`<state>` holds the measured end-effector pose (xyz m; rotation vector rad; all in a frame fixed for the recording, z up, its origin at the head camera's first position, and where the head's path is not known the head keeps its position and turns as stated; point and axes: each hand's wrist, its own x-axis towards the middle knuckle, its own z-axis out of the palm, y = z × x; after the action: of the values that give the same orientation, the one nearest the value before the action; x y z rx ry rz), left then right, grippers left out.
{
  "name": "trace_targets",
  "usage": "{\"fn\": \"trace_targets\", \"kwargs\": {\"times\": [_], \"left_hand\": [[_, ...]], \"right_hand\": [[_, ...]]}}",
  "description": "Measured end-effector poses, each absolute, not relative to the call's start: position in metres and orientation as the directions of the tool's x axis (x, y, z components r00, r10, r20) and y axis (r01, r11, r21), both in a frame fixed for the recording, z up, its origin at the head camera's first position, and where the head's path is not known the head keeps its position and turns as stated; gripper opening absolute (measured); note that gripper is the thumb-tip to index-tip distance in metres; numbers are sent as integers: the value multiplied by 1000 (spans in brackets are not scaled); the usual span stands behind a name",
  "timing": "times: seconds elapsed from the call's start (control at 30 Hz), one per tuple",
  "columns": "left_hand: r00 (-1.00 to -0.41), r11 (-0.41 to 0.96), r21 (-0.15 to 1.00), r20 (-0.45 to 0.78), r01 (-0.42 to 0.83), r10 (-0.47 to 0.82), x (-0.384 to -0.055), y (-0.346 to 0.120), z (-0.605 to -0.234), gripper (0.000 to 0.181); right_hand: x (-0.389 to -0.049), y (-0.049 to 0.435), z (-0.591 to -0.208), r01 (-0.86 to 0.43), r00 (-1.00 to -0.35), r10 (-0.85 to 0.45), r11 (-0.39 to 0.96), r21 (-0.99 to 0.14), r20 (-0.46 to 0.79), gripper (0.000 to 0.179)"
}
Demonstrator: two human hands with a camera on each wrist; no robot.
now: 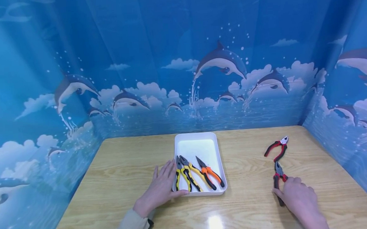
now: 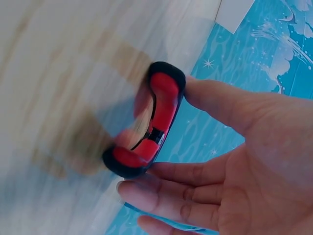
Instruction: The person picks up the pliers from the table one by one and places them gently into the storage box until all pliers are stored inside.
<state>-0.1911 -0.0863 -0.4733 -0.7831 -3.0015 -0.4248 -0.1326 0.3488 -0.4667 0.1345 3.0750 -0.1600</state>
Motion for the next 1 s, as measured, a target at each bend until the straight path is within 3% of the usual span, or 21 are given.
{"fn": "trace_targets", "kwargs": {"times": [0.53,1.0], "left_hand": [[-877,844,243,77,478,475,-191,-86,-475,111],[-879,842,264,59,471,473,-192,-86,-474,110]], "right_hand": [[-136,337,-467,86,-996,81,990,-111,-48,60],[-136,332,-470,33,-997,38,995,-91,63,55]]}}
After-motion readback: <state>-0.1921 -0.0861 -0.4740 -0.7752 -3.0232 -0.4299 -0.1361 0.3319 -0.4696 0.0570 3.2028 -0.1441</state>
